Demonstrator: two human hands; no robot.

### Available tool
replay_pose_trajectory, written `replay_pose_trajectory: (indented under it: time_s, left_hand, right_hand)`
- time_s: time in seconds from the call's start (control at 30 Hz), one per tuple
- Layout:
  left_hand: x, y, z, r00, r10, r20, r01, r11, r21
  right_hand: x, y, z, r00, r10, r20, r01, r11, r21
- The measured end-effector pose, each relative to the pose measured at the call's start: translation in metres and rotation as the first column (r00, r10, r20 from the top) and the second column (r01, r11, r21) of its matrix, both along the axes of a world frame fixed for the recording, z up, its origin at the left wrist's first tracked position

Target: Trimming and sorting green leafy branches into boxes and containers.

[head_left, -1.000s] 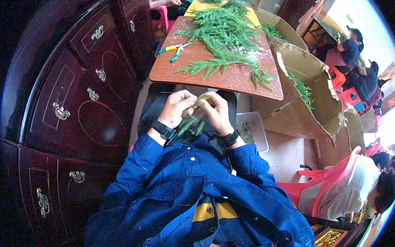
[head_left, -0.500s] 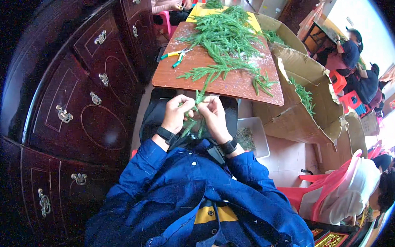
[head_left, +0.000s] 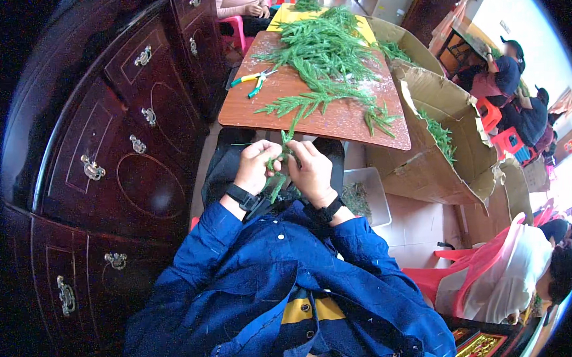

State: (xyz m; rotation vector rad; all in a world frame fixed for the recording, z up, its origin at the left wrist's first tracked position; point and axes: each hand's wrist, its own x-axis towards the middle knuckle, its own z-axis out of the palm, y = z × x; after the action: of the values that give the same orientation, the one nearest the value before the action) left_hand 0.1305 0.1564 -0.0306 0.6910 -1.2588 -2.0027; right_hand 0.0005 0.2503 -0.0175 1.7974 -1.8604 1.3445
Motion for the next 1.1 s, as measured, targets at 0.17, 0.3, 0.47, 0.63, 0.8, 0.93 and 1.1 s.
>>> replay_pose_trajectory:
  time_s: [0.17,0.3,0.47,0.63,0.8,0.93,1.1]
  left_hand:
    - [0.0,0.001,-0.001,1.0,0.01,-0.009,-0.01,1.0,0.005]
    - [0.001,-0.003,-0.009,1.0,-0.006,-0.007,0.006,1.0,-0.009]
    - [0.006,-0.008,-0.01,0.993,-0.114,-0.002,0.114,0.993,-0.005]
    - [0.009,-0.011,-0.008,0.961,-0.273,-0.048,0.276,0.958,0.079]
    - [0.008,-0.009,-0.005,0.95,-0.291,-0.117,0.302,0.948,0.095]
    - [0.012,-0.016,-0.013,0.969,-0.244,-0.021,0.245,0.96,0.139]
    - [0.013,-0.017,-0.012,0.976,-0.214,-0.022,0.215,0.962,0.168]
  right_hand:
    - [-0.004,0.0,-0.004,1.0,0.006,-0.004,-0.006,0.999,0.036]
    - [-0.007,-0.002,-0.002,0.996,0.033,-0.078,-0.027,0.996,0.084]
    - [-0.027,-0.005,-0.002,0.967,0.223,-0.128,-0.205,0.969,0.138]
    - [-0.042,-0.002,-0.013,0.575,0.35,0.739,-0.693,0.688,0.214]
    - [-0.042,-0.003,-0.023,0.035,0.327,0.944,-0.873,0.469,-0.13]
    - [-0.029,-0.007,-0.031,0.232,0.289,0.929,-0.802,0.597,0.015]
    - [-0.022,-0.01,-0.034,0.647,0.337,0.684,-0.569,0.81,0.139]
